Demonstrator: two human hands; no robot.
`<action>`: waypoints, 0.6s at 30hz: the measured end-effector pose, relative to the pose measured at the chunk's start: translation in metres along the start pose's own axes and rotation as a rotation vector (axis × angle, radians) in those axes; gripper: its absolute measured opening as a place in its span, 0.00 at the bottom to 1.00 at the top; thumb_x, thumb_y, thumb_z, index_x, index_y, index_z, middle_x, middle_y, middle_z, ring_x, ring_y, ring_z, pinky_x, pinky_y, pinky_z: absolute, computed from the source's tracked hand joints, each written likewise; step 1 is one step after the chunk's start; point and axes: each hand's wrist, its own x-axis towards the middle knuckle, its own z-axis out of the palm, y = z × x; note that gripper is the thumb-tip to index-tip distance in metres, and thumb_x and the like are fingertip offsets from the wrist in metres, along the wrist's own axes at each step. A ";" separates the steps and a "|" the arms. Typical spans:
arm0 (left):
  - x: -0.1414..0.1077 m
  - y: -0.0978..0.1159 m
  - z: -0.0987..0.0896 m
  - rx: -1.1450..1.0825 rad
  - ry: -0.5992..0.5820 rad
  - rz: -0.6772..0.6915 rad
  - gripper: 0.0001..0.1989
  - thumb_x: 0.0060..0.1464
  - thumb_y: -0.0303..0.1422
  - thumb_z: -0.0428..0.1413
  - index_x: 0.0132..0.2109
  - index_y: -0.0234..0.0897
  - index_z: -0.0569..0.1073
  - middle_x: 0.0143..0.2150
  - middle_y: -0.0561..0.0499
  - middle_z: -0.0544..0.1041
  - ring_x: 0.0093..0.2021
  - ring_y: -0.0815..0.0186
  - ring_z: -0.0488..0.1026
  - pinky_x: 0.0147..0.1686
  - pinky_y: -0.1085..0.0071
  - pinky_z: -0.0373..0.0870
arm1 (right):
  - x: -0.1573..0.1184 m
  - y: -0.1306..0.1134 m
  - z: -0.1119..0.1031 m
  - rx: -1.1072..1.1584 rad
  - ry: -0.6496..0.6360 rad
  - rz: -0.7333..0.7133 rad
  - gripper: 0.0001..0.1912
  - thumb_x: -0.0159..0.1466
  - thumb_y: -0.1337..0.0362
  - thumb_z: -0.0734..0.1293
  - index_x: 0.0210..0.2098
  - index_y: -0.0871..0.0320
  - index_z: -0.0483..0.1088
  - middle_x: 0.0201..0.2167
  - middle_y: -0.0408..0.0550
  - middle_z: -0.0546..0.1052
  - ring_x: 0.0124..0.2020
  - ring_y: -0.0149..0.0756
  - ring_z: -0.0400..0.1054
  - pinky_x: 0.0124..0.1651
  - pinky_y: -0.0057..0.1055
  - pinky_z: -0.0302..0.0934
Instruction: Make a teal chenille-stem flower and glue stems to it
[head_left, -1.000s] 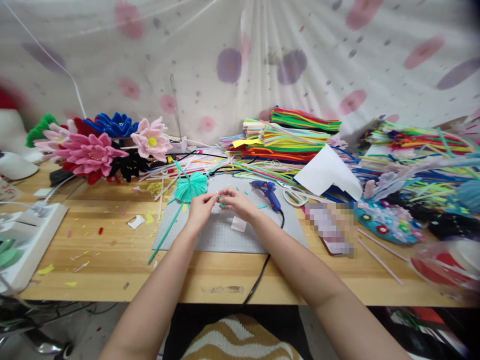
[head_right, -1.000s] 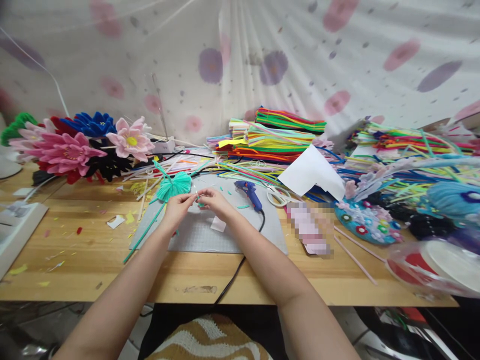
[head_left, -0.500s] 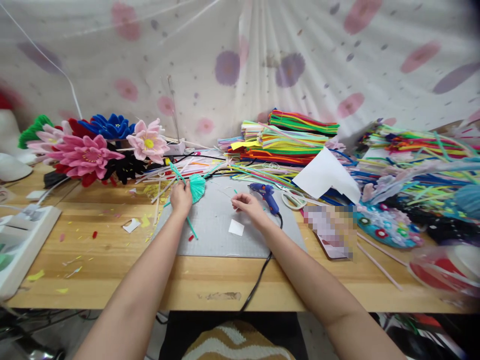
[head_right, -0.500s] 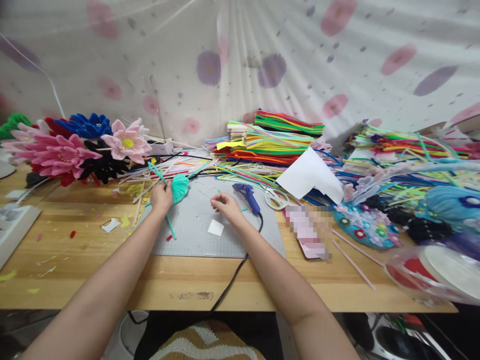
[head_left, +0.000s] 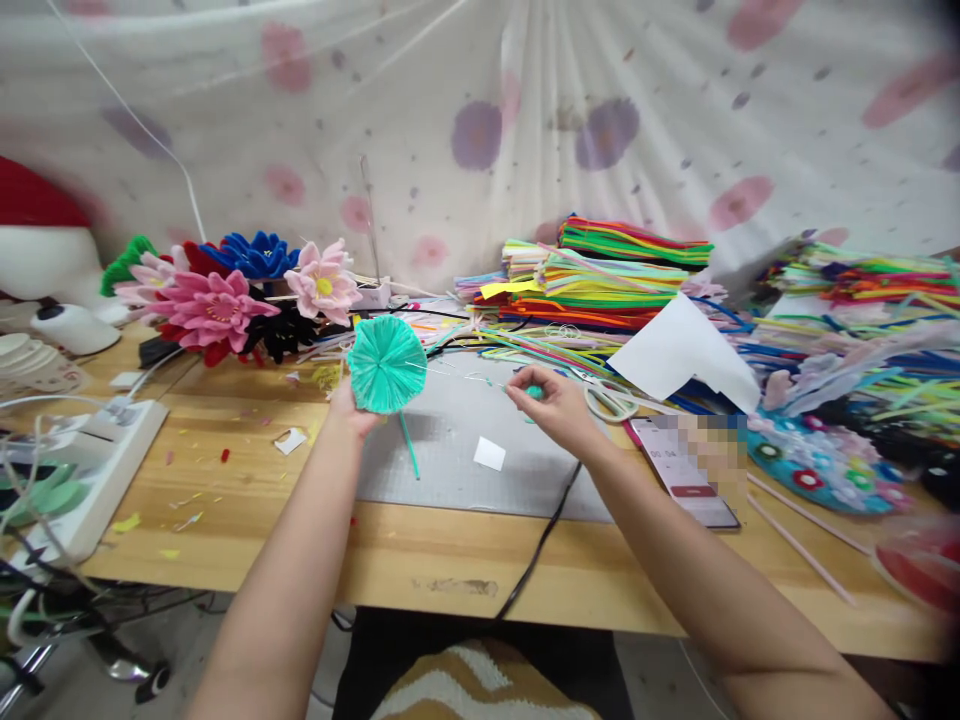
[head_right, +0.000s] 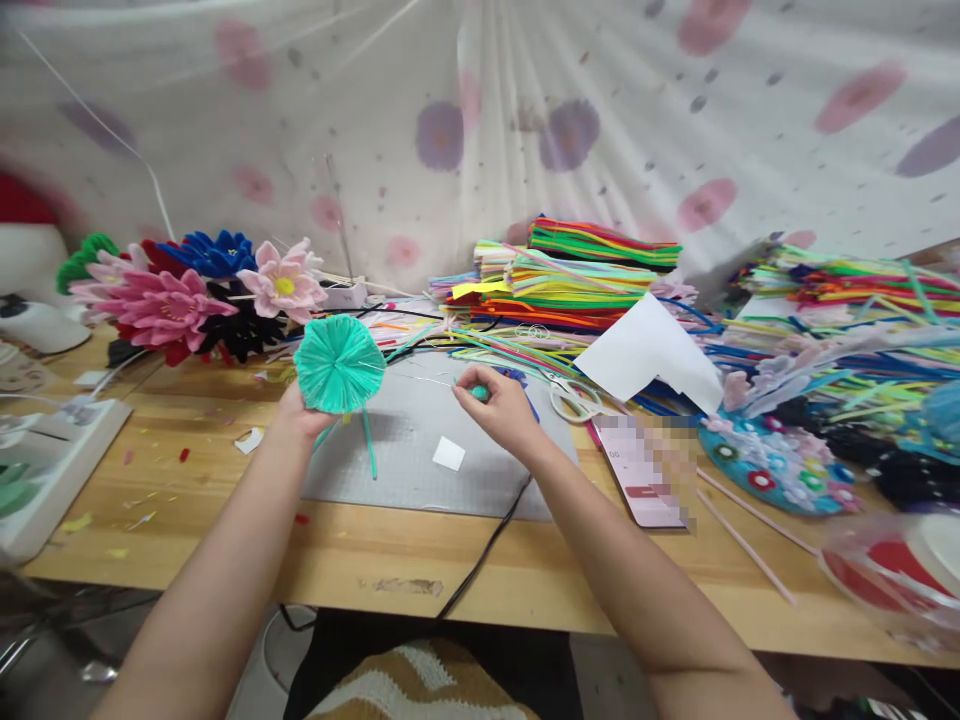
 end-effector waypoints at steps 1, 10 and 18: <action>0.000 -0.003 0.000 -0.002 0.000 -0.007 0.17 0.58 0.33 0.40 0.43 0.34 0.72 0.36 0.46 0.77 0.41 0.62 0.74 0.46 0.60 0.67 | 0.002 -0.008 -0.002 -0.061 -0.016 -0.026 0.06 0.55 0.62 0.63 0.27 0.58 0.66 0.25 0.42 0.70 0.26 0.28 0.62 0.30 0.26 0.55; 0.013 -0.014 -0.010 0.018 0.021 -0.022 0.13 0.57 0.32 0.45 0.41 0.31 0.72 0.37 0.45 0.77 0.40 0.64 0.74 0.44 0.64 0.70 | 0.018 -0.040 0.006 -0.218 -0.046 -0.120 0.04 0.54 0.66 0.61 0.25 0.58 0.66 0.24 0.41 0.72 0.24 0.27 0.62 0.30 0.25 0.53; 0.021 -0.018 -0.021 -0.015 0.012 0.003 0.12 0.56 0.31 0.47 0.45 0.34 0.71 0.40 0.47 0.77 0.43 0.64 0.73 0.46 0.65 0.69 | 0.020 -0.044 0.018 -0.222 -0.076 -0.148 0.04 0.54 0.66 0.61 0.26 0.58 0.67 0.24 0.41 0.72 0.26 0.28 0.64 0.31 0.24 0.53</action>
